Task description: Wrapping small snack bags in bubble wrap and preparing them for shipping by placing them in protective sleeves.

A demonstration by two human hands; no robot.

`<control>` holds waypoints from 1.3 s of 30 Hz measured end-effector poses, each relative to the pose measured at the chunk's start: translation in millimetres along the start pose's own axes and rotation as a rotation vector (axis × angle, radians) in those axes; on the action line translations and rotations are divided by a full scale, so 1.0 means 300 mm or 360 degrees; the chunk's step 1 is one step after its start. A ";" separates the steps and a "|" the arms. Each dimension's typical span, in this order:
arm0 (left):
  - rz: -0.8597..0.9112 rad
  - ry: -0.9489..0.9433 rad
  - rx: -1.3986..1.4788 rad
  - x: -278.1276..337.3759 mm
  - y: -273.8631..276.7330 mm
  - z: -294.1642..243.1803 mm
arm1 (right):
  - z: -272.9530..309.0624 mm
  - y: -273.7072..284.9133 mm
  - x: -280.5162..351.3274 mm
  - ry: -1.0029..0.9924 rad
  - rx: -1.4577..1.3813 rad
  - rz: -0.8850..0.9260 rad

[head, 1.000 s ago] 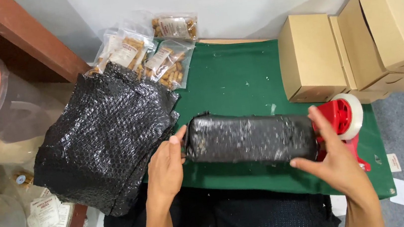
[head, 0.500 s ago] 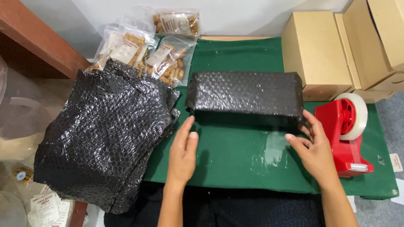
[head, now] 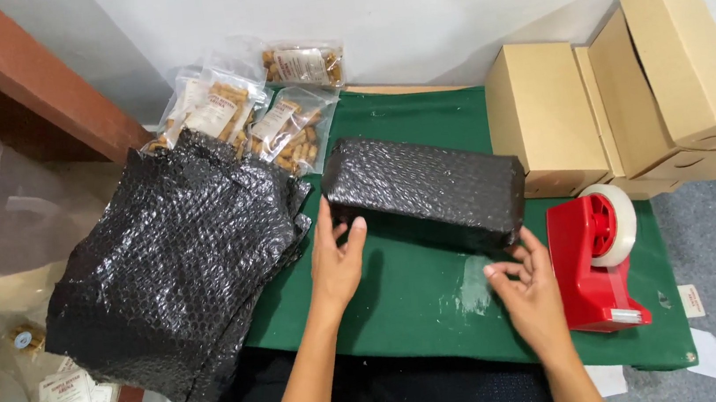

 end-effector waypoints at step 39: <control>-0.0128 0.0218 0.1201 -0.470 -0.393 -0.097 | 0.251 -0.195 -0.601 0.0104 -0.0438 -0.0030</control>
Point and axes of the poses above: each hand's wrist, its own x-axis away from the middle knuckle, its own y-axis out of the back of the hand, z = x × y, the point moved 7 cm from there along -x, towards the middle knuckle, and after that the axes turned 7 degrees about x, right-handed, at the moved point
